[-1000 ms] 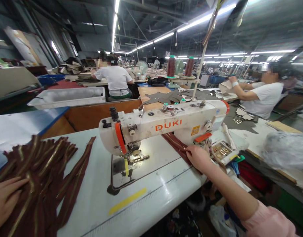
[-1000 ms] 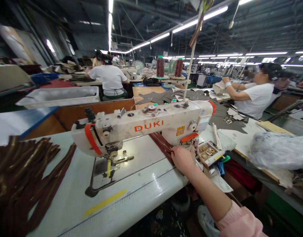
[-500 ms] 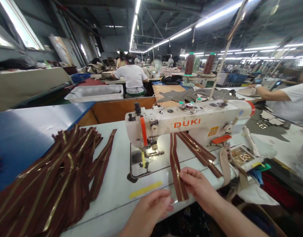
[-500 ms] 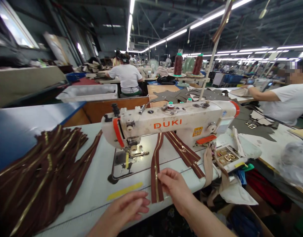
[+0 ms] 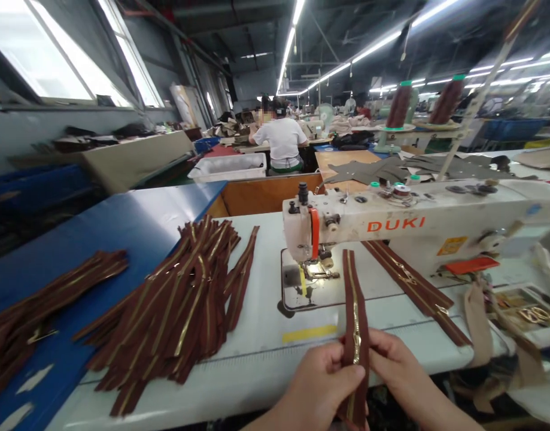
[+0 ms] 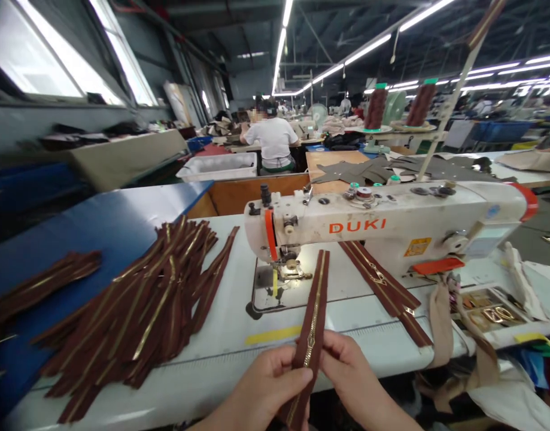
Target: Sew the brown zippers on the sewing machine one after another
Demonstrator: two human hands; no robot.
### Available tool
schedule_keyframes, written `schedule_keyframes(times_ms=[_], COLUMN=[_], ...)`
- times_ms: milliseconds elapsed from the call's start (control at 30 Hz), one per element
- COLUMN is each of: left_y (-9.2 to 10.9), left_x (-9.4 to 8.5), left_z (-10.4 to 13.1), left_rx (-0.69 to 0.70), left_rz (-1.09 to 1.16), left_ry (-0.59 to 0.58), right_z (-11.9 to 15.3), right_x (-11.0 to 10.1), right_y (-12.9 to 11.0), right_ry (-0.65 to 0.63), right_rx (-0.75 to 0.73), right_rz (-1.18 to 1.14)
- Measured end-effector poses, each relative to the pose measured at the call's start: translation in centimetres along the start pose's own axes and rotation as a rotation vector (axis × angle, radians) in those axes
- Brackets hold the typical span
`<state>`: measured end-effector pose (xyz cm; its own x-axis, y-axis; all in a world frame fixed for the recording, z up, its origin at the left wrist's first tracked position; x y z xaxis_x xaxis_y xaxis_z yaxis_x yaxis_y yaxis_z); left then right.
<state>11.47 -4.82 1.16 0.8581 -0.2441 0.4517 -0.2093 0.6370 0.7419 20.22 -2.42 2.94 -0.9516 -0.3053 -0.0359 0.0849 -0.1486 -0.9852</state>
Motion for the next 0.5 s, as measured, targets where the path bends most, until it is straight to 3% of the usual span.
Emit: schedule_keyframes(times_ms=[167,267,400,500], left_y=[1.4,1.5,-0.8,-3.6], left_x=[0.5,1.0,1.5,0.9], left_z=[0.3,0.4,0.3,0.3], left_rx=[0.049,0.095,0.099,0.049], left_rz=[-0.027,-0.001,0.011,0.001], left_ry=[0.010,0.005,-0.056,-0.069], right_z=[0.6,0.5,-1.2,-2.9], right_x=[0.2,-0.6,-3.7,-5.8], right_y=[-0.2,0.2,1.4,2.0], right_ry=[0.052,0.190,0.428,0.526], right_rx=[-0.157,-0.171,-0.033,0.027], right_rz=[0.226,0.242,0.019,-0.186])
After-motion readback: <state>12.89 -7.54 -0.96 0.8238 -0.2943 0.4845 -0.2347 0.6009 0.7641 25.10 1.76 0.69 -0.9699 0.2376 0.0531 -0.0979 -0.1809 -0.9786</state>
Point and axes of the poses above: each hand's wrist, its own z-axis away from the middle knuckle, its own x-axis out of the palm, y = z × x, the point moved 8 cm from there along -z, towards the middle knuckle, and after that the axes turned 10 degrees about z, right-handed, at the moved point
